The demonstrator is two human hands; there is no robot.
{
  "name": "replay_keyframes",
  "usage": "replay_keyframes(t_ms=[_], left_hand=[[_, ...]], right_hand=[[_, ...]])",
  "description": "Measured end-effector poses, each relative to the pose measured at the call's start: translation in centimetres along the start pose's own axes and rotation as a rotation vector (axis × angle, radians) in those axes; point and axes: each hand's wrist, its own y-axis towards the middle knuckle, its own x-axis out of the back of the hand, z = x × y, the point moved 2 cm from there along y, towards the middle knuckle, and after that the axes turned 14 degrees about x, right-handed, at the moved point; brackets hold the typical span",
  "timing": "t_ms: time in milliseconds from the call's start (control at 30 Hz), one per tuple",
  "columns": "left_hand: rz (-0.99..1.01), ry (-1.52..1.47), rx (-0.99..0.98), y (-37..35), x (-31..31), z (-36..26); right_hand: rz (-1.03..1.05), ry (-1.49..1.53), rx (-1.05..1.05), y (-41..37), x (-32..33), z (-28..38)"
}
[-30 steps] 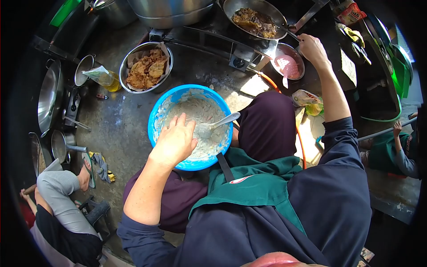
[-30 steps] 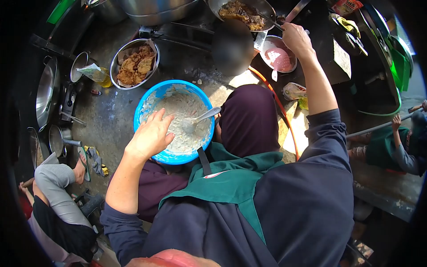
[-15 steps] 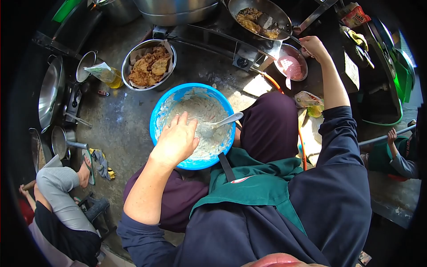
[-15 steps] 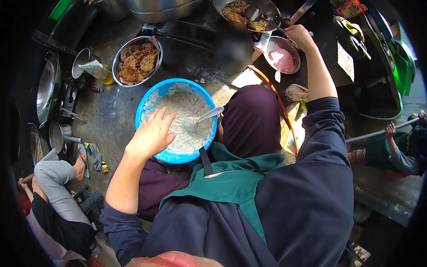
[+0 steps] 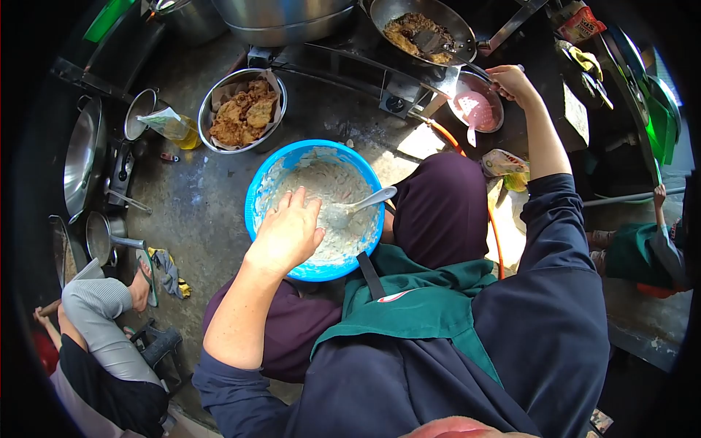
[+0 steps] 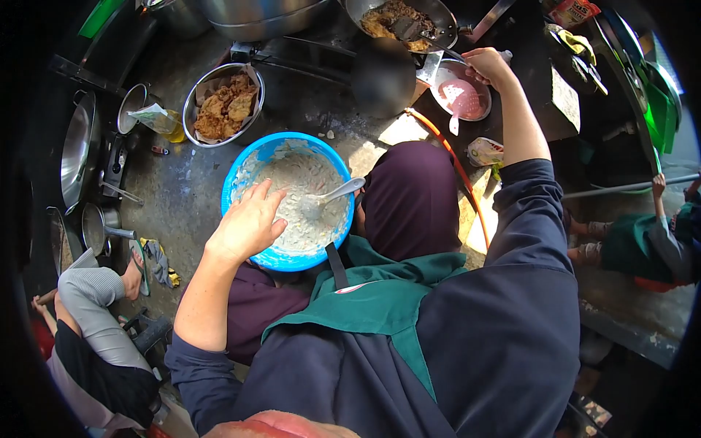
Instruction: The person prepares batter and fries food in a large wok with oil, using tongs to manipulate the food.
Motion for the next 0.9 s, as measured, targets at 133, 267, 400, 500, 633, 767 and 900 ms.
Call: replay_keyframes(t_ms=[133, 267, 400, 500, 633, 767, 900], left_hand=[[0.002, 0.014, -0.002, 0.0, 0.2, -0.2], [0.012, 0.014, 0.005, 0.1, 0.1, -0.1], [-0.005, 0.006, 0.002, -0.1, 0.1, 0.0], [-0.012, 0.011, -0.003, 0.0, 0.0, 0.1], [0.013, 0.024, 0.002, 0.1, 0.1, 0.0], [0.026, 0.026, 0.010, 0.3, 0.0, 0.0], [0.033, 0.019, 0.021, 0.2, 0.1, 0.1]], right_hand=[[0.008, 0.065, 0.006, 0.9, -1.9, -0.7], [0.028, 0.095, 0.011, 1.2, -2.4, -0.2], [0.025, 0.077, 0.017, 1.3, -1.6, -0.5], [0.016, 0.076, 0.026, 1.5, -2.2, -0.8], [0.039, 0.072, 0.067, 3.2, -4.6, -2.3], [0.097, 0.245, -0.127, 1.0, -4.6, 0.2], [0.110, 0.350, -0.080, 1.0, -3.5, -1.3]])
